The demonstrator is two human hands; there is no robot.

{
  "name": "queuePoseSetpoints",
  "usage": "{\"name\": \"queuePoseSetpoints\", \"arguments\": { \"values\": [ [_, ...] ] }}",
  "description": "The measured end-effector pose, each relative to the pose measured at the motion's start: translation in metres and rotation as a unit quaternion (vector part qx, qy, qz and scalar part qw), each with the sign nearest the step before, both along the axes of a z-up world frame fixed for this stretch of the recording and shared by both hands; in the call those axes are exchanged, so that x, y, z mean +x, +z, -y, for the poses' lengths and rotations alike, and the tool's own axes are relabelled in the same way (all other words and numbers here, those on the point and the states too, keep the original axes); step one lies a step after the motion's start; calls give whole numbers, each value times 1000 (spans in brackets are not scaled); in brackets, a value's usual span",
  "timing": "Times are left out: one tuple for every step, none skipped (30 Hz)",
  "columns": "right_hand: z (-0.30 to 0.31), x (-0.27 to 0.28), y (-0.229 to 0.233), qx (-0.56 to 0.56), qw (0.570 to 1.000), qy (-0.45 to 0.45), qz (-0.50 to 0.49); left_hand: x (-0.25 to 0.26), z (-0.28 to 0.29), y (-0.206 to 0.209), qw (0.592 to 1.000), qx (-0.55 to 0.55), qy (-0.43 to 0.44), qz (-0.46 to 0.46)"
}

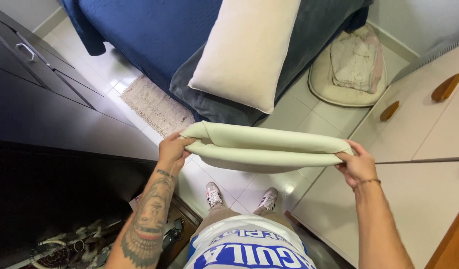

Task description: Arranging blankets and putting a pillowcase on a pillow on a bed.

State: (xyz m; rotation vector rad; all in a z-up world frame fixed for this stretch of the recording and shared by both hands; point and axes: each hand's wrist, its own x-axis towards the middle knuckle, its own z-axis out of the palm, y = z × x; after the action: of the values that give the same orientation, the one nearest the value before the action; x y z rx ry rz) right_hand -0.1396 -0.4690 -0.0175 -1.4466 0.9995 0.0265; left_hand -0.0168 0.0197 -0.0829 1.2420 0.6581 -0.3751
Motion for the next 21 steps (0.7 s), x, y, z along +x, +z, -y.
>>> {"name": "queuePoseSetpoints", "arguments": {
  "values": [
    [4,-5,-11,-1,1000,2,3,-3,0,9,1000,-1,2,3],
    [8,-9,-22,89,994,-35,52,-6,0,18,996,-77,35,-23],
    [13,-12,-33,178,976,-70,101,-8,-1,27,985,-153,69,-47],
    [3,-14,-29,178,976,-66,105,-10,3,31,985,-154,71,-43],
    [-7,-15,-25,241,954,-103,149,-12,6,35,978,-181,82,-55],
    [-17,-17,-22,302,923,-138,193,-14,10,39,971,-209,92,-67],
    [-21,-17,-19,302,923,-136,195,-13,9,37,971,-210,92,-64],
    [-24,-17,-16,325,908,-150,218,-12,8,35,970,-223,88,-43],
    [-28,-17,-14,347,892,-164,241,-11,8,32,968,-235,83,-21],
    [-27,-16,-12,346,892,-162,243,-8,3,27,968,-237,83,-19],
    [-25,-14,-10,345,900,-136,230,-6,-1,21,966,-238,99,-7],
    [-23,-13,-9,343,907,-111,217,-4,-4,16,964,-239,115,4],
    [-22,-13,-7,343,907,-111,219,-5,-8,17,964,-240,114,6],
    [-20,-13,-5,314,928,-77,184,-6,-11,18,961,-240,134,-15],
    [-18,-14,-3,284,946,-43,150,-6,-13,19,958,-241,153,-34],
    [-17,-13,1,283,946,-44,154,-8,-11,37,958,-242,151,-32],
    [-16,-14,6,215,970,23,114,-11,-9,54,961,-236,139,-45],
    [-16,-14,11,144,983,89,73,-14,-8,71,963,-231,127,-59],
    [-7,-11,2,142,983,88,75,-12,-7,72,963,-233,125,-58],
    [2,-9,-8,57,986,149,49,-9,-7,74,978,-197,54,-34],
    [11,-8,-18,-28,977,209,20,-9,-6,74,987,-160,-16,-12]
  ]
}}
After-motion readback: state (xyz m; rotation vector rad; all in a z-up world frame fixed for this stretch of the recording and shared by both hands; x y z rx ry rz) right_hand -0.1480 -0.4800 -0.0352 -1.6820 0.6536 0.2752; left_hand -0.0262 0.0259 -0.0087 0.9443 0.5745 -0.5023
